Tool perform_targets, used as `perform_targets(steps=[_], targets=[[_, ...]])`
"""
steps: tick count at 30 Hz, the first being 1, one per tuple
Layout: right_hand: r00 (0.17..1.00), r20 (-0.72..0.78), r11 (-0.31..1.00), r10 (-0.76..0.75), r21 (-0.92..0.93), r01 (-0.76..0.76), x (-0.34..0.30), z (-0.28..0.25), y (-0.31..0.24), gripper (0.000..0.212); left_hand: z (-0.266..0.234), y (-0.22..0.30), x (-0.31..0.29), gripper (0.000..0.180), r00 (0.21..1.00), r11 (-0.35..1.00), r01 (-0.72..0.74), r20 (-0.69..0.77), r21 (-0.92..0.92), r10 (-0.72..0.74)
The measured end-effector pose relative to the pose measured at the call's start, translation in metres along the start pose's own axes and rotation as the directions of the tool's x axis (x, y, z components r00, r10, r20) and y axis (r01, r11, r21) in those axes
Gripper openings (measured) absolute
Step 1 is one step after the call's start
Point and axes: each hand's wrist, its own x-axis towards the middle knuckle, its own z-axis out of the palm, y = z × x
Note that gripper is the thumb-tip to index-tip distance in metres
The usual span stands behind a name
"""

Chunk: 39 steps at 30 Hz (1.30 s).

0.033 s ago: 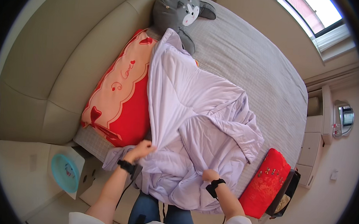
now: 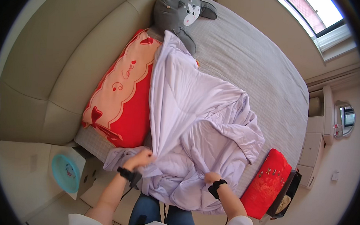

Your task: The person folds a red embroidered duvet and a light purple blanket on a bed, then places the folded blanket into an open suitcase.

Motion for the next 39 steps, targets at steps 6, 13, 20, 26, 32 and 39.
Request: perform_targets(steps=[6,13,20,26,32,39], targets=[[0.934,-0.310,0.978,-0.177,0.051,0.203,-0.003,-0.034,-0.041,0.029,0.091,-0.110,-0.133,0.029,0.898,0.913,0.141,0.340,0.383,-0.281],[0.715,-0.591,0.920,-0.372,-0.137,0.366,0.017,-0.024,-0.122,0.045,0.118,-0.155,-0.156,0.029,0.873,0.902,0.267,0.311,0.340,-0.376],[0.699,-0.622,0.933,-0.354,-0.292,0.213,0.000,0.001,-0.105,0.036,0.068,-0.116,-0.136,0.030,0.941,0.965,0.261,-0.221,-0.007,-0.256],[0.779,-0.590,0.972,-0.211,-0.043,0.231,-0.002,0.020,-0.070,0.027,0.000,-0.052,-0.059,0.020,0.517,0.988,-0.150,-0.851,0.022,0.097],[0.732,-0.645,0.935,-0.219,0.077,0.347,-0.021,0.014,-0.090,0.068,-0.067,0.001,0.033,0.044,0.545,0.984,-0.147,-0.821,0.105,0.169],[0.830,-0.548,0.973,-0.104,0.117,0.200,0.010,0.017,-0.090,0.063,-0.034,0.000,0.102,0.048,0.692,0.991,-0.125,-0.720,-0.052,0.050]])
